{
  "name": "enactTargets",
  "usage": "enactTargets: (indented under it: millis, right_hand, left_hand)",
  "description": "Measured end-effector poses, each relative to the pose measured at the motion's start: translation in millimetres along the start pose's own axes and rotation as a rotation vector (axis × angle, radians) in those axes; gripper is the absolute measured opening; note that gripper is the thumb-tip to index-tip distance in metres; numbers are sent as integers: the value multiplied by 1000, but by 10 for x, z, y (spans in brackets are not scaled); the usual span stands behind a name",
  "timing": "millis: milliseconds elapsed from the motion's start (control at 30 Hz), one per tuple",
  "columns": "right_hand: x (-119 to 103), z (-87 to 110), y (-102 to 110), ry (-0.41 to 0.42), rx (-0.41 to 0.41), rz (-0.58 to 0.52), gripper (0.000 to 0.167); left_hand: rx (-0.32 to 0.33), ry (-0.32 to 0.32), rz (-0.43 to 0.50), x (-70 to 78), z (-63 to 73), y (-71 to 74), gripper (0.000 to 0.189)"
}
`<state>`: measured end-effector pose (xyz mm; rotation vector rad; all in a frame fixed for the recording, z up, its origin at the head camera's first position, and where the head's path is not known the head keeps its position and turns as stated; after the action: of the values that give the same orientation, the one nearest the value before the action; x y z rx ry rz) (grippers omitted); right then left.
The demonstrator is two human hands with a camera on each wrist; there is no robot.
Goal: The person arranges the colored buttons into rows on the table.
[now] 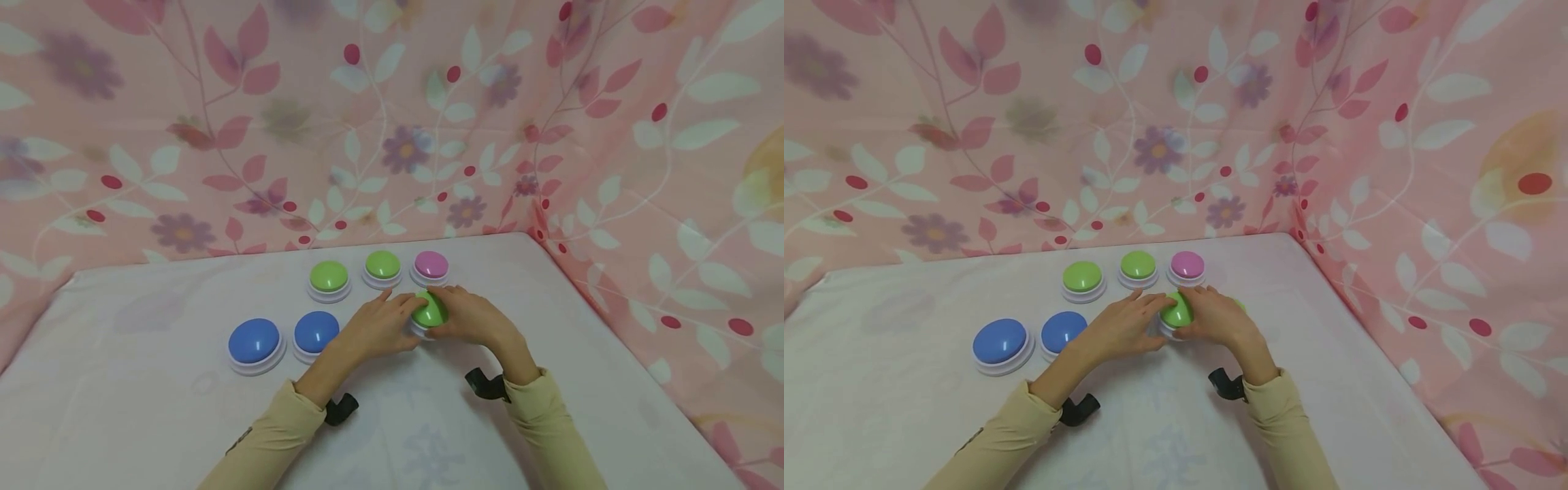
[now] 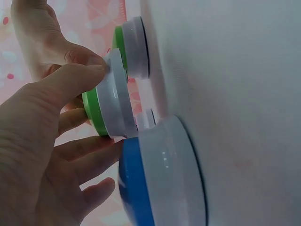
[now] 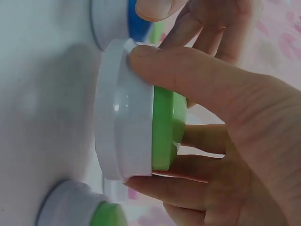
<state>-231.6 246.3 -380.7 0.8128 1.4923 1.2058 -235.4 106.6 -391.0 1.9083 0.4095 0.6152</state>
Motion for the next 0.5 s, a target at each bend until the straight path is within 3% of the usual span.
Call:
enactTargets:
  millis: [267, 500]
  right_hand:
    - [32, -84, -126, 0, -32, 29, 81]
    - [78, -127, -261, -43, -98, -13, 82]
  left_hand:
    - [-56, 22, 33, -81, 17, -120, 62]
    - [-108, 32, 23, -117, 15, -205, 62]
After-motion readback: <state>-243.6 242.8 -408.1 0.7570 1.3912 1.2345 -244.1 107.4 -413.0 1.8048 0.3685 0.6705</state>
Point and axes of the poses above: each hand's wrist, its own z-axis away from the middle knuckle, its own y-axis out of the back of the hand, x = y × z, the point moved 6 cm from there along -z, towards the middle knuckle, and after that the axes turned 5 degrees about x, right-handed, at the moved point
